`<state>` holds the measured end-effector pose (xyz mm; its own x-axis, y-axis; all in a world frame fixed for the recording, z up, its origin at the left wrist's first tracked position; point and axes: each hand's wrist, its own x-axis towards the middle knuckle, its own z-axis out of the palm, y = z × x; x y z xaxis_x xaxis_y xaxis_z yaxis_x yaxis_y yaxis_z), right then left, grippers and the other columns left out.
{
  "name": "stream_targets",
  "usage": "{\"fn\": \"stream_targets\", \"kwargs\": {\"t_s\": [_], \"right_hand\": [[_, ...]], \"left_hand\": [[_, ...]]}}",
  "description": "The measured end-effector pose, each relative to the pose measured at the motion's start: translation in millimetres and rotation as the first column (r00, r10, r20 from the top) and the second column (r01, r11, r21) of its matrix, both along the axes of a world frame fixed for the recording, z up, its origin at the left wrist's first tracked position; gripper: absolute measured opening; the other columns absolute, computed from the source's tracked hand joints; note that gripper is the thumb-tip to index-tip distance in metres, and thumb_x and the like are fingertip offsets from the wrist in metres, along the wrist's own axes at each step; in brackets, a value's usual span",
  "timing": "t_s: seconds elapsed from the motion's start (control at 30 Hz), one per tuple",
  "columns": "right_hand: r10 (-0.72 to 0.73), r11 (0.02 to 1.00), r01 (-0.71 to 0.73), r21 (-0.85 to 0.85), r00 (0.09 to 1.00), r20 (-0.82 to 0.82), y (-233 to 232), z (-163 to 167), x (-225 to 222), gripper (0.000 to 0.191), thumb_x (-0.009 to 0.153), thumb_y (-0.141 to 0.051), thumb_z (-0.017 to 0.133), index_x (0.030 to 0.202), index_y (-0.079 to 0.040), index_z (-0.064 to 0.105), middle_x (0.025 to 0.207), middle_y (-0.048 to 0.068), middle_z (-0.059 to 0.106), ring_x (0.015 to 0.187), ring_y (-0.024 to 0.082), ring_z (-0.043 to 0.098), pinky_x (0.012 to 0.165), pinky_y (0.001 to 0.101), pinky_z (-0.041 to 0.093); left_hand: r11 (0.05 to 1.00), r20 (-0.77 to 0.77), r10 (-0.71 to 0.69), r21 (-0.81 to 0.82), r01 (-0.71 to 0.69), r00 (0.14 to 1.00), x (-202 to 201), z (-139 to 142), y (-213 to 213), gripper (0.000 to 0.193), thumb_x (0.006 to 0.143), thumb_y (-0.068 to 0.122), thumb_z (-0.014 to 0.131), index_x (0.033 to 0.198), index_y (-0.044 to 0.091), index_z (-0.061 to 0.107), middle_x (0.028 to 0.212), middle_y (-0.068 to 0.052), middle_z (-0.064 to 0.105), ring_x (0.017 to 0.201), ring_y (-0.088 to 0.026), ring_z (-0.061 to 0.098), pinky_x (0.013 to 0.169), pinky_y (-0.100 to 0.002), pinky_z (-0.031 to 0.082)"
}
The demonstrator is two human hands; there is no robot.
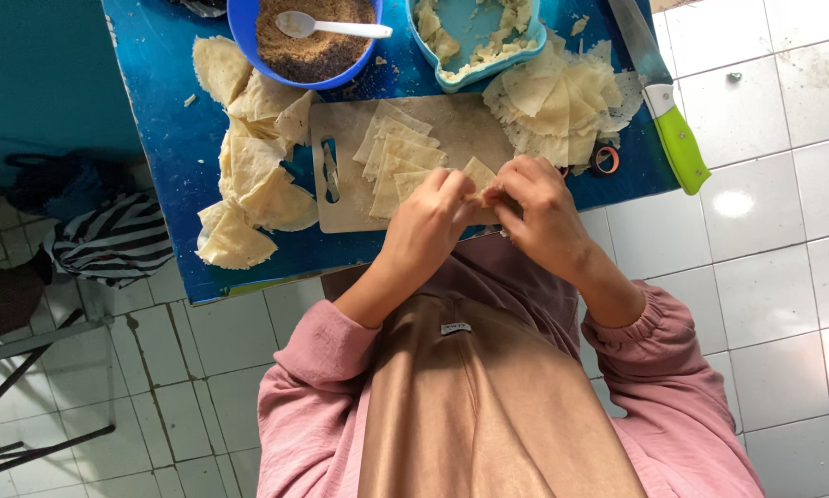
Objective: The person sits on the floor at a low table and assembles filled snacks from thin square dough wrappers. They spoon a brown filling from a blue bowl onto a wrapper, then pinch and fold the wrapper closed and set it with the finished pile, repeating the cycle.
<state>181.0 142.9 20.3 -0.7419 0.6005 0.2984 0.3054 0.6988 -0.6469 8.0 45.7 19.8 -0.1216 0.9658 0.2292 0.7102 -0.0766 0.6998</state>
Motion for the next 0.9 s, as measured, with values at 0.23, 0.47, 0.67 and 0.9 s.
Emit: {"fn": "stream_targets", "kwargs": {"t_s": [0.23, 0.47, 0.67, 0.9], "right_hand": [[0.041, 0.989, -0.050, 0.138, 0.997, 0.068, -1.2, 6.2, 8.2, 0.017, 0.089, -0.011, 0.077, 0.104, -0.007, 0.070, 0.106, 0.009, 0.062, 0.105, 0.032, 0.058, 0.091, 0.0439, 0.041], [-0.039, 0.999, 0.042, -0.019, 0.990, 0.136, 3.7, 3.6, -1.4, 0.012, 0.091, -0.012, 0.075, 0.099, -0.007, 0.067, 0.104, 0.010, 0.060, 0.104, 0.033, 0.057, 0.092, 0.0444, 0.042], [0.044, 0.996, -0.052, 0.066, 0.992, 0.115, 6.0, 7.9, -4.4, 0.020, 0.089, -0.004, 0.070, 0.109, -0.007, 0.069, 0.112, 0.008, 0.062, 0.109, 0.032, 0.057, 0.095, 0.0432, 0.042], [0.079, 0.997, -0.079, 0.000, 0.989, 0.128, 11.2, 6.6, -5.6, 0.018, 0.090, -0.012, 0.076, 0.106, -0.009, 0.068, 0.110, 0.008, 0.059, 0.107, 0.031, 0.056, 0.093, 0.0437, 0.041]], "left_hand": [[0.971, -0.379, -0.077, 0.183, 0.156, 0.922, -12.2, 8.9, -6.2, 0.016, 0.090, 0.014, 0.072, 0.102, 0.008, 0.065, 0.099, -0.006, 0.058, 0.091, -0.024, 0.064, 0.072, -0.036, 0.053], [0.990, -0.297, -0.123, 0.031, 0.138, 0.947, -16.9, 1.5, 8.6, 0.010, 0.095, 0.017, 0.069, 0.095, 0.008, 0.064, 0.096, -0.008, 0.057, 0.090, -0.026, 0.063, 0.073, -0.038, 0.053], [0.990, -0.195, -0.124, -0.085, 0.110, 0.973, -20.0, -2.5, 22.6, 0.011, 0.093, 0.019, 0.070, 0.094, 0.009, 0.065, 0.097, -0.010, 0.060, 0.094, -0.031, 0.065, 0.076, -0.042, 0.054], [0.986, -0.096, -0.053, 0.153, 0.067, 0.994, -15.7, 11.5, 4.7, 0.026, 0.092, 0.012, 0.070, 0.116, 0.007, 0.064, 0.111, -0.012, 0.064, 0.103, -0.032, 0.063, 0.089, -0.041, 0.051]]}}
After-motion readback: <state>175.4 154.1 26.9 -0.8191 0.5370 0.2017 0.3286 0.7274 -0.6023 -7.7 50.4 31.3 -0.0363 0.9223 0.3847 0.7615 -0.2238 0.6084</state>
